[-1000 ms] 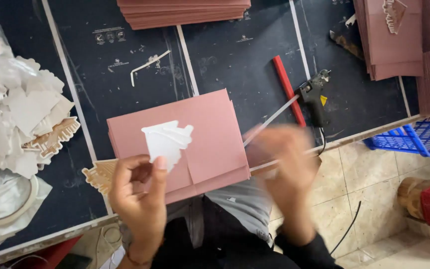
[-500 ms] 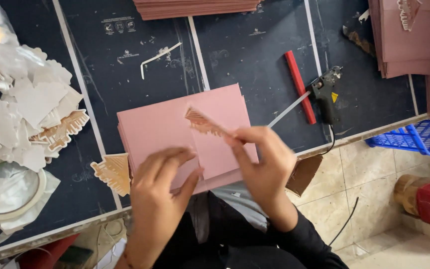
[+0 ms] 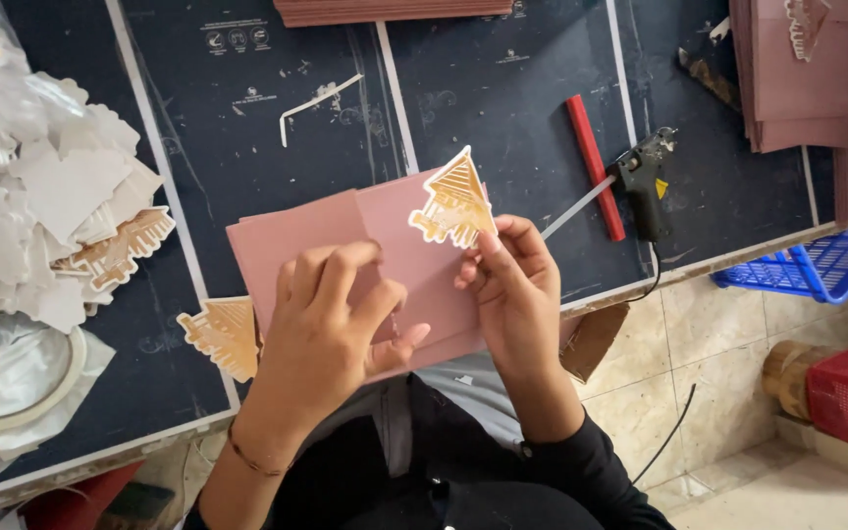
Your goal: Assembling invitation cards by applying hot glue to decorative cutouts and sticking them onto the cards.
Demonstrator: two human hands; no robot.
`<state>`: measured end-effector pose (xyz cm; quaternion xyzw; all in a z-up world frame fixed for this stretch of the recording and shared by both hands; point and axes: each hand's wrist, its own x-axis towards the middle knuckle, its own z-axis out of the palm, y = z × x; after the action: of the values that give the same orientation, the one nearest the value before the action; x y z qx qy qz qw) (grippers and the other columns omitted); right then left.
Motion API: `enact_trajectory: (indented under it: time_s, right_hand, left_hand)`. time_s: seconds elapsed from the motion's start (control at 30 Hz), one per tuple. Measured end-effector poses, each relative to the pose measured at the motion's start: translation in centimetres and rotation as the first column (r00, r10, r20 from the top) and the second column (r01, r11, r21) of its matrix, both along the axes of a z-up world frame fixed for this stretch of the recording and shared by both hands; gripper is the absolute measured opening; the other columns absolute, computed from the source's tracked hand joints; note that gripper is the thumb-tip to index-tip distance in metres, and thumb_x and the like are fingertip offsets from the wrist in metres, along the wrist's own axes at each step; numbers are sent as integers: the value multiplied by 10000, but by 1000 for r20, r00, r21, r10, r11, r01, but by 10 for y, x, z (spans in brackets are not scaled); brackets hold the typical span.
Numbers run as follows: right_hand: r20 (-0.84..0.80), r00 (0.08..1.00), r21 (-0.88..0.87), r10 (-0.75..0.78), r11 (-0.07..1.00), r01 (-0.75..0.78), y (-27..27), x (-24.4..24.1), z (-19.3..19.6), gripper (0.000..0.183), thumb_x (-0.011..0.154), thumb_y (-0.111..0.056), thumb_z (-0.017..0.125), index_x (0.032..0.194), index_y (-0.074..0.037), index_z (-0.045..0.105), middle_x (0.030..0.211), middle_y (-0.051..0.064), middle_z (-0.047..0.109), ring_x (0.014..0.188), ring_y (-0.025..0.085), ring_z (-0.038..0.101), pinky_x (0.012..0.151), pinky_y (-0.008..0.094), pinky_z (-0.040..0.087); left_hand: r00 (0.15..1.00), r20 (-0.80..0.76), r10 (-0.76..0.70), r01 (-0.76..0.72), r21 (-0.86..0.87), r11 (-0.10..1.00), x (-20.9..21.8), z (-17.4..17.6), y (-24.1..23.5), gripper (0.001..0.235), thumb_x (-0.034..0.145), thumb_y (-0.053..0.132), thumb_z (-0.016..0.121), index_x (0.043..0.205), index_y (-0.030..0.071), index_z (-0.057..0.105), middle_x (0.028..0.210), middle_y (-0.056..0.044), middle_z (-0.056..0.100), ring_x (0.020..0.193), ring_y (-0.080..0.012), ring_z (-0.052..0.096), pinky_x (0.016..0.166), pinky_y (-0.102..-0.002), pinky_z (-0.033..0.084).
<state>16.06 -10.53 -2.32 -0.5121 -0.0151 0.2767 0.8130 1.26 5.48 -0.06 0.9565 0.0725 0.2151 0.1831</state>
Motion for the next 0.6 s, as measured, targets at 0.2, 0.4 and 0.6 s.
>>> enact_trajectory:
  time_s: [0.2,0.4,0.6]
  right_hand:
    - [-24,999,-5,26,1000,-26,-2,-1,2,89,1072,-44,673,1132,18,653,837,161,684,664,188,678,662,296,621]
    - [90,993,-112,78,991,-68,-1,-3,13,46,1040,-20,712,1040,25,719,807,171,720,622,225,691,605,314,622]
    - [221,935,-424,278,891,-165,4,-6,29,87,980,-57,788,978,22,750,718,124,729,620,155,707,607,242,603]
  left_hand:
    - [995,102,15,32,-448,893,-12,10,-9,169,1081,129,671,1211,29,631,1323,-208,586,1138,-310,695,1012,-417,584]
    - [963,-51,266,-271,-224,936,-23,-9,-19,202,955,301,895,1028,180,750,1197,-64,606,1047,-319,550,918,-478,502]
    - [911,-10,412,-358,-515,779,-24,2,-23,78,1012,107,775,1053,42,792,1201,-116,576,1150,-288,575,1040,-410,527]
